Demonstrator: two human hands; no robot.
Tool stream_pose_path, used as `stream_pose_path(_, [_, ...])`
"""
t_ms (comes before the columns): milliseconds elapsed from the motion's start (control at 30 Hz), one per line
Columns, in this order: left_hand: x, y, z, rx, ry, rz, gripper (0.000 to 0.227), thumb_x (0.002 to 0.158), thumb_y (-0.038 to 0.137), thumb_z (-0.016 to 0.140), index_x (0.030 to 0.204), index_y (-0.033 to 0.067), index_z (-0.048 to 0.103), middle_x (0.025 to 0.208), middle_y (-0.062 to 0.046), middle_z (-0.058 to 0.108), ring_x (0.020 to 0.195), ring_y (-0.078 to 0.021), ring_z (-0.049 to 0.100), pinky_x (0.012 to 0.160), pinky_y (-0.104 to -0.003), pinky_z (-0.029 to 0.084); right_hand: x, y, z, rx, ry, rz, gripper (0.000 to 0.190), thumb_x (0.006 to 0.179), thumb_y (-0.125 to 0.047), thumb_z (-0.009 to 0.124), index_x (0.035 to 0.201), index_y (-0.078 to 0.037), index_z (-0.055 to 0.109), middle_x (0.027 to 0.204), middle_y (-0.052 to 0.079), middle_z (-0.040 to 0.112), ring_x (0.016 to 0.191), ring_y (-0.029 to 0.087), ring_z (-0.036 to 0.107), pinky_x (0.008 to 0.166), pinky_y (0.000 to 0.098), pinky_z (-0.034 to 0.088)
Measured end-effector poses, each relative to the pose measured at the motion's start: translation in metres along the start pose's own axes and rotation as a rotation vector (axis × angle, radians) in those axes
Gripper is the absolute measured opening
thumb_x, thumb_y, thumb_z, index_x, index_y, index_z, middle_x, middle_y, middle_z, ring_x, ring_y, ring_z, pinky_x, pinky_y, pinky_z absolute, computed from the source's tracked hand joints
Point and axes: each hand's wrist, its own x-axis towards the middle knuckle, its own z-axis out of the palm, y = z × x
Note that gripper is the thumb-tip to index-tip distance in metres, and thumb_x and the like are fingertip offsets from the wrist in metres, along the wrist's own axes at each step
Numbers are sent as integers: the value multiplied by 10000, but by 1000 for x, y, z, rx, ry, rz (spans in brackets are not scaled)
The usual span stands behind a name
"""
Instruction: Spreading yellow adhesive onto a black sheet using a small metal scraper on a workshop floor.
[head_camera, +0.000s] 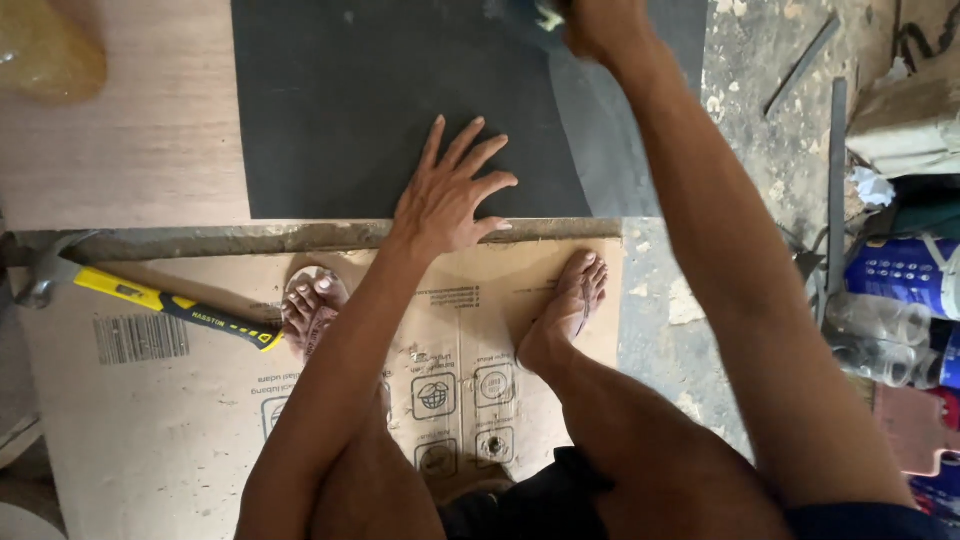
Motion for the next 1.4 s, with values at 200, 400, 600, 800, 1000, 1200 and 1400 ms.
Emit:
stream_pose_path(200, [-3,-3,9,47,81,30,506,732,410,787,1166,191,646,1402,-147,449,1408,-353,283,1150,-637,93,-63,-70,-123,336,-179,93,438,776,9,537,1112,-141,775,492,25,575,364,201,538,299,349,357])
stream_pose_path(400, [-5,-6,13,76,149,21,593,707,473,828,1123,100,630,1321,-127,501,1387,-343,348,1146,-624,141,-110,-139,-225,626,-345,152,411,852,189,491,1132,-18,708,726,190,694,368,151,577,226,219,403])
stream_pose_path(600, [-6,-1,17,136,161,-62,651,691,567,780,1186,182,605,1369,-73,490,1397,-315,354,1171,-621,144,-212,-149,-190,633,-700,294,208,866,-212,544,970,-217,724,734,152,703,707,421,675,623,511,535])
stream_pose_path(800, [-25,-17,-16,243,-167,-96,738,692,569,725,1347,285,535,1476,-83,391,1433,-334,265,1176,-592,139,-121,-87,-215,423,-339,230,192,925,-211,594,828,-79,695,628,225,614,577,419,600,523,480,435])
stream_pose_path(1000, [-36,-30,-15,98,-16,-69,562,789,534,681,1291,310,567,1425,-34,438,1411,-279,330,1180,-567,153,-90,-80,-195,540,-264,135,407,844,-69,578,1224,-175,677,952,156,711,879,390,663,787,511,525])
stream_pose_path(1200, [-33,-32,-6,54,41,-38,535,758,503,733,1224,262,625,1402,-62,452,1412,-290,321,1184,-562,127,-148,-87,-181,537,-235,100,493,797,-75,558,1276,-161,641,1035,116,703,958,341,661,818,460,536])
stream_pose_path(1400, [-36,-25,-19,66,36,-73,541,766,470,732,1251,265,611,1403,-65,468,1412,-293,346,1166,-621,106,-135,-95,-157,505,-117,-2,435,787,-20,536,1166,-167,692,890,82,704,861,303,676,765,425,548])
